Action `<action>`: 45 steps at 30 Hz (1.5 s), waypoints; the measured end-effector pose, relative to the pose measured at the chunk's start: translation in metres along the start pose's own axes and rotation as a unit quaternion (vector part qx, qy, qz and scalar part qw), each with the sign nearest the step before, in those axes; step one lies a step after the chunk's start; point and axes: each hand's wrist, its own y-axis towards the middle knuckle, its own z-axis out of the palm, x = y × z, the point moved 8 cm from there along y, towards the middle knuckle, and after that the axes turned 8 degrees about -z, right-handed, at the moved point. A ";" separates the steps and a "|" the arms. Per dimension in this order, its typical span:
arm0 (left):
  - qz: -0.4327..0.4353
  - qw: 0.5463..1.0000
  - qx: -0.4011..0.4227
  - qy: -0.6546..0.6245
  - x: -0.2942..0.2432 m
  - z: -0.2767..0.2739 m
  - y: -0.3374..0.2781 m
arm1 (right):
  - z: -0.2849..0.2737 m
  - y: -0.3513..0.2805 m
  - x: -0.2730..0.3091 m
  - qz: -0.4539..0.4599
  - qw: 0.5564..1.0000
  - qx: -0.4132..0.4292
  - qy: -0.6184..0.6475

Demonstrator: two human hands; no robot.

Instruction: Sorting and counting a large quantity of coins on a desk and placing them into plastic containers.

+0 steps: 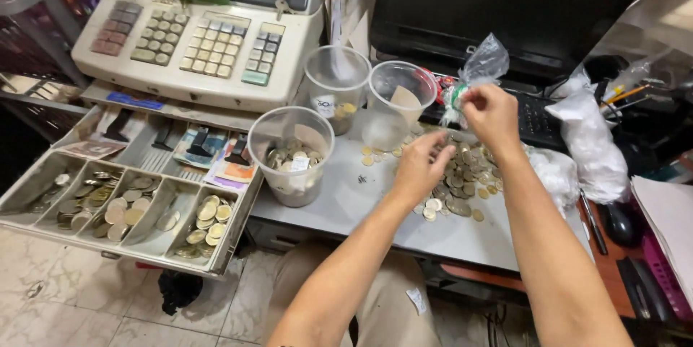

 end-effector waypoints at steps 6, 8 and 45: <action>-0.177 0.953 0.040 -0.243 -0.007 0.024 0.013 | -0.034 -0.031 0.060 0.122 0.951 -0.054 0.277; -0.209 0.875 0.024 -0.437 0.045 0.066 0.038 | -0.027 -0.043 0.035 0.197 0.916 -0.090 0.338; -0.353 0.815 0.115 -0.445 0.025 0.068 0.020 | -0.025 -0.060 0.024 0.177 0.886 -0.187 0.386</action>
